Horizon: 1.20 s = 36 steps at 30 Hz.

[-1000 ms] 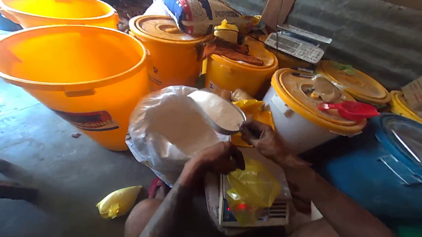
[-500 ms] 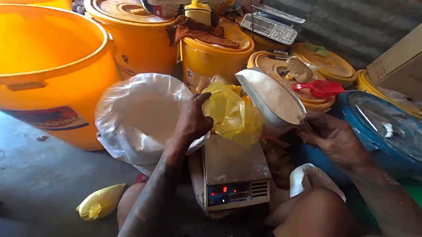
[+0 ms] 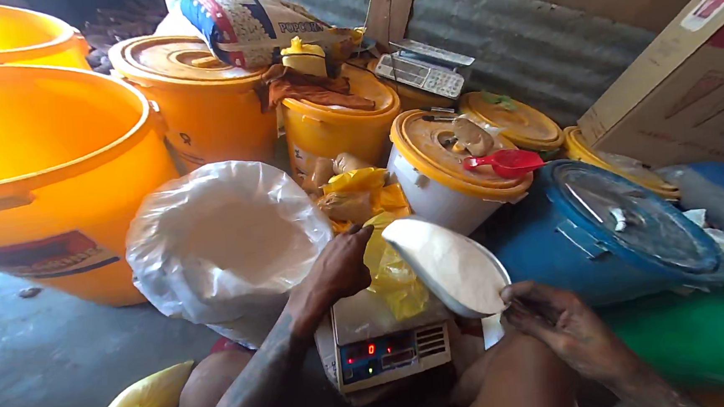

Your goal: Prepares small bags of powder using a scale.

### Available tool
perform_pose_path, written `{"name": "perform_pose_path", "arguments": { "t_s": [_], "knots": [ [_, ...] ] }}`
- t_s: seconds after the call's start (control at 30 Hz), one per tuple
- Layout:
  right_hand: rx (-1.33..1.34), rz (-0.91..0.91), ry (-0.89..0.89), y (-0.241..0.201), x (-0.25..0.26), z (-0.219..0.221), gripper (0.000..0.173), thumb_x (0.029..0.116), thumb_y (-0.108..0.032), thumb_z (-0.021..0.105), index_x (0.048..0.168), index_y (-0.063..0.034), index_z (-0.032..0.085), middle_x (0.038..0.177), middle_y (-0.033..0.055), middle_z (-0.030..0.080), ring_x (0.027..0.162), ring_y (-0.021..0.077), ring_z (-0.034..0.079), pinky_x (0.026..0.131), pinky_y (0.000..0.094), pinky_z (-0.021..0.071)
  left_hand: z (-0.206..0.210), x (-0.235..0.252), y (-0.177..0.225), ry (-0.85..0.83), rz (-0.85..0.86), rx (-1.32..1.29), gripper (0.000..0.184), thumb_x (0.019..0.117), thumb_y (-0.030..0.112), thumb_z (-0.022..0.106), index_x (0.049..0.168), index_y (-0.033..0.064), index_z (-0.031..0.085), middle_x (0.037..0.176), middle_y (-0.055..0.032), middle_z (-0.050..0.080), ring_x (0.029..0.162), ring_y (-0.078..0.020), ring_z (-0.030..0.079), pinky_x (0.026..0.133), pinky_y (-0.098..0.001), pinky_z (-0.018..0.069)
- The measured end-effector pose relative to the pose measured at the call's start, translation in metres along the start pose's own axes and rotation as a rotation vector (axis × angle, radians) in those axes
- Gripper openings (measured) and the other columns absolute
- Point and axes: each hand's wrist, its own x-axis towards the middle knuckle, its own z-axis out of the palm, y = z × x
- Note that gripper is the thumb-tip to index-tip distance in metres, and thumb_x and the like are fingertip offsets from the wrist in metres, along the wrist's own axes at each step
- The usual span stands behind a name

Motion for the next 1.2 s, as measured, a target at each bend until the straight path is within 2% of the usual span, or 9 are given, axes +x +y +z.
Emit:
{"name": "perform_pose_path", "arguments": {
  "t_s": [0.17,0.3,0.4,0.5,0.67,0.73,0.9,1.07,1.2],
  "knots": [
    [-0.219,0.188,-0.186,0.009,0.018,0.001,0.027,0.0896,-0.004,0.065,0.114,-0.0113,0.072,0.103,-0.0012,0.072,0.087,0.0059,0.067,0.08,0.0244,0.0574,0.004,-0.001,0.011,-0.19,0.125,-0.01,0.087,0.0741,0.006,0.077,0.154,0.0061,0.044,0.157,-0.0175,0.046,0.133,-0.0366,0.056,0.102,-0.0575,0.0502],
    [-0.611,0.312,-0.402,-0.013,0.064,0.002,0.03,0.0952,-0.014,0.064,0.122,-0.0238,0.071,0.111,0.0021,0.072,0.099,0.0209,0.069,0.086,0.0529,0.0561,0.013,0.001,0.018,-0.246,0.199,-0.085,0.09,0.0729,0.008,0.08,0.155,0.0061,0.043,0.161,-0.0155,0.041,0.141,-0.0317,0.05,0.109,-0.0513,0.0472],
    [-0.961,0.367,-0.593,-0.064,0.111,0.015,0.032,0.0976,-0.018,0.063,0.127,-0.0296,0.069,0.115,0.0086,0.072,0.106,0.033,0.068,0.085,0.0623,0.0516,0.012,0.0,0.026,-0.22,0.231,-0.207,0.095,0.0738,0.004,0.078,0.159,0.0069,0.036,0.162,-0.0166,0.039,0.133,-0.0291,0.057,0.104,-0.0465,0.051],
    [-1.232,0.385,-0.793,-0.12,0.153,0.039,0.031,0.0962,-0.019,0.064,0.127,-0.023,0.068,0.11,0.0156,0.07,0.104,0.0391,0.066,0.083,0.0623,0.0495,0.005,0.001,0.028,-0.178,0.225,-0.28,0.096,0.0754,0.002,0.073,0.162,0.0089,0.031,0.164,-0.0154,0.036,0.117,-0.0251,0.065,0.092,-0.0426,0.0555],
    [-1.479,0.365,-0.912,-0.167,0.187,0.077,0.021,0.0936,-0.019,0.069,0.112,-0.0091,0.07,0.104,0.0143,0.069,0.098,0.035,0.065,0.078,0.0562,0.0482,0.011,0.01,0.015,-0.102,0.199,-0.325,0.09,0.0742,0.003,0.07,0.158,0.0067,0.037,0.157,-0.0144,0.045,0.102,-0.0211,0.067,0.083,-0.0407,0.0567],
    [-1.545,0.346,-0.952,-0.176,0.192,0.086,0.018,0.0953,-0.016,0.066,0.11,-0.0063,0.068,0.103,0.0142,0.067,0.097,0.0338,0.064,0.077,0.0537,0.0475,0.013,0.013,0.013,-0.125,0.184,-0.309,0.087,0.075,0.003,0.071,0.156,0.0057,0.04,0.153,-0.0153,0.05,0.109,-0.0236,0.067,0.089,-0.0434,0.0558],
    [-1.539,0.263,-0.881,-0.178,0.189,0.062,0.016,0.0896,-0.018,0.074,0.105,-0.0146,0.074,0.091,0.01,0.069,0.088,0.0325,0.066,0.076,0.0558,0.0491,0.021,0.019,0.008,-0.165,-0.001,-0.25,0.087,0.0775,0.005,0.072,0.158,0.0036,0.037,0.153,-0.0198,0.049,0.131,-0.0322,0.058,0.105,-0.0505,0.0498],
    [-1.488,0.089,-0.72,-0.171,0.178,-0.013,0.018,0.0878,-0.026,0.075,0.102,-0.0365,0.073,0.078,-0.0072,0.067,0.07,0.0164,0.065,0.059,0.0467,0.0517,0.042,0.019,-0.002,-0.231,-0.17,-0.155,0.077,0.0771,0.008,0.074,0.149,0.0025,0.047,0.14,-0.0212,0.057,0.124,-0.038,0.06,0.099,-0.0576,0.0517],
    [-1.266,-0.149,-0.577,-0.154,0.171,-0.069,0.025,0.0908,-0.023,0.068,0.113,-0.0336,0.074,0.08,-0.0097,0.07,0.066,0.0097,0.067,0.056,0.0412,0.0565,0.055,0.02,0.001,-0.23,-0.123,-0.253,0.079,0.0754,0.005,0.075,0.15,0.002,0.047,0.144,-0.0207,0.056,0.126,-0.0368,0.06,0.101,-0.0566,0.0514]
  ]
}}
